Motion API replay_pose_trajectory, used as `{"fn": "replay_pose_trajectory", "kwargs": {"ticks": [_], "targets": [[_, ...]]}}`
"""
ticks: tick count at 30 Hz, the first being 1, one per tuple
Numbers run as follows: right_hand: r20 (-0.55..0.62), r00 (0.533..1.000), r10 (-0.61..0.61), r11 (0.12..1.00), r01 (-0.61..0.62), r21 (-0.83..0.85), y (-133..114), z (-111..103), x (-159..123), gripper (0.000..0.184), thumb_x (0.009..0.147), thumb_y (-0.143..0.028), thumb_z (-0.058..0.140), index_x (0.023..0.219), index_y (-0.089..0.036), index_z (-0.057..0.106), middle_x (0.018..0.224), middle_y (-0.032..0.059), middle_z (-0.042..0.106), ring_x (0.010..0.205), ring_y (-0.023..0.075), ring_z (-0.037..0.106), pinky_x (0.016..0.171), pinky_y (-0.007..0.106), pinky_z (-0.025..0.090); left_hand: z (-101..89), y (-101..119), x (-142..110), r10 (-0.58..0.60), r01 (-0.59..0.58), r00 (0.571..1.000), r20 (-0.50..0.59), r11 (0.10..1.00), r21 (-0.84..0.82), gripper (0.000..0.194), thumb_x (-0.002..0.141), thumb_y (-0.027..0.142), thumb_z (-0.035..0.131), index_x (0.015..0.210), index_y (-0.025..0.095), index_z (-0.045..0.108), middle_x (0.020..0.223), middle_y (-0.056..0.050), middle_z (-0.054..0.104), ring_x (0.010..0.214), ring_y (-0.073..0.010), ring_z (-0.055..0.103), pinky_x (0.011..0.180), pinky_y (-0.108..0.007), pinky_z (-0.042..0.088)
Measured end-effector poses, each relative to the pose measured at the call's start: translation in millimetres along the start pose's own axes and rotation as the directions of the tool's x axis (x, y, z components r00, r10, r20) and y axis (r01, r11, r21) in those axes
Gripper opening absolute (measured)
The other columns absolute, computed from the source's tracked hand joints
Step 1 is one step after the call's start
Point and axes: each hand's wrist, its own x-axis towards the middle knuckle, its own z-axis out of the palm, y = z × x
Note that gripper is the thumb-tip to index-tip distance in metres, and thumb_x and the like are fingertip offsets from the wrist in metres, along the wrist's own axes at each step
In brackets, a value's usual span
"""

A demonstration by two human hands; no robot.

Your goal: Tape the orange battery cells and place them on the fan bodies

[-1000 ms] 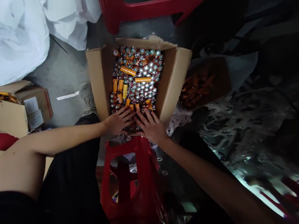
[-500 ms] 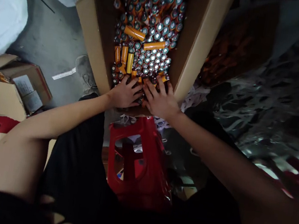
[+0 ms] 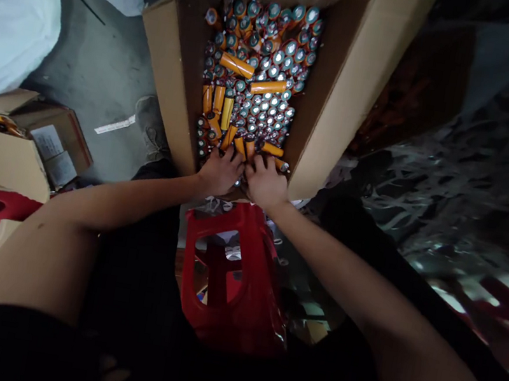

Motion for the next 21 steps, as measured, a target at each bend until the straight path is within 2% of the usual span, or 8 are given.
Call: {"fn": "replay_pose_trajectory", "kwargs": {"ticks": [3, 5, 8, 12, 15, 18, 21], "targets": [[-0.002, 0.999, -0.040, 0.999, 0.040, 0.032, 0, 6, -1, 0.041, 0.107, -0.023, 0.037, 0.134, -0.020, 0.068, 0.147, 0.0184, 0.061, 0.144, 0.0395, 0.041, 0.084, 0.042, 0.060, 2.3, 1, 4, 0.052, -0.052, 0.998, 0.024, 0.999, -0.013, 0.040, 0.098, 0.033, 0.058, 0.133, 0.014, 0.065, 0.134, -0.021, 0.064, 0.126, -0.0408, 0.055, 0.103, -0.061, 0.044], [-0.005, 0.999, -0.052, 0.997, 0.052, 0.054, 2, 10, -4, 0.043, 0.109, -0.022, 0.034, 0.134, -0.021, 0.069, 0.147, 0.0153, 0.063, 0.146, 0.0382, 0.039, 0.093, 0.044, 0.058, 2.7, 2, 6, 0.040, -0.039, 0.999, 0.033, 0.999, -0.012, 0.041, 0.097, 0.032, 0.058, 0.133, 0.012, 0.065, 0.131, -0.022, 0.065, 0.122, -0.0406, 0.058, 0.101, -0.060, 0.045], [-0.013, 1.000, 0.000, 0.996, 0.002, 0.093, 2, 15, -5, 0.041, 0.110, -0.026, 0.036, 0.134, -0.023, 0.069, 0.143, 0.0133, 0.067, 0.147, 0.0376, 0.040, 0.101, 0.048, 0.055, 2.9, 2, 11, 0.022, -0.023, 0.999, 0.025, 1.000, 0.017, 0.047, 0.093, 0.037, 0.063, 0.132, 0.010, 0.064, 0.130, -0.023, 0.065, 0.121, -0.0425, 0.058, 0.098, -0.058, 0.047], [-0.014, 0.999, 0.031, 0.989, -0.029, 0.142, -5, 18, -3, 0.034, 0.107, -0.029, 0.047, 0.128, -0.018, 0.072, 0.137, 0.0158, 0.070, 0.147, 0.0378, 0.041, 0.109, 0.051, 0.049, 1.0, -6, 18, 0.136, -0.136, 0.990, 0.041, 0.991, -0.002, 0.046, 0.094, 0.039, 0.060, 0.127, 0.008, 0.067, 0.125, -0.024, 0.068, 0.114, -0.0394, 0.063, 0.090, -0.050, 0.049], [-0.029, 0.995, 0.094, 0.985, -0.089, 0.145, -7, 17, 0, 0.033, 0.104, -0.034, 0.057, 0.128, -0.015, 0.071, 0.140, 0.0182, 0.068, 0.145, 0.0395, 0.043, 0.106, 0.052, 0.051, -0.8, -14, 23, 0.164, -0.164, 0.986, 0.033, 0.986, -0.015, 0.047, 0.094, 0.041, 0.059, 0.125, 0.007, 0.069, 0.121, -0.024, 0.070, 0.109, -0.0369, 0.067, 0.087, -0.046, 0.049], [-0.011, 0.998, 0.068, 0.988, -0.066, 0.143, -2, 13, 4, 0.034, 0.103, -0.038, 0.059, 0.129, -0.018, 0.070, 0.141, 0.0170, 0.068, 0.142, 0.0383, 0.047, 0.095, 0.046, 0.055, -0.6, -22, 25, 0.198, -0.198, 0.980, 0.004, 0.980, 0.018, 0.049, 0.096, 0.044, 0.054, 0.125, 0.007, 0.068, 0.117, -0.023, 0.072, 0.105, -0.0353, 0.069, 0.085, -0.044, 0.049], [-0.003, 0.998, 0.065, 0.984, -0.063, 0.167, 4, 8, 9, 0.036, 0.103, -0.041, 0.059, 0.131, -0.020, 0.070, 0.140, 0.0152, 0.069, 0.131, 0.0345, 0.058, 0.086, 0.040, 0.056, 0.3, -29, 25, 0.194, -0.194, 0.980, -0.036, 0.981, 0.008, 0.049, 0.096, 0.044, 0.052, 0.125, 0.008, 0.068, 0.114, -0.022, 0.073, 0.102, -0.0347, 0.070, 0.083, -0.044, 0.050]]}}
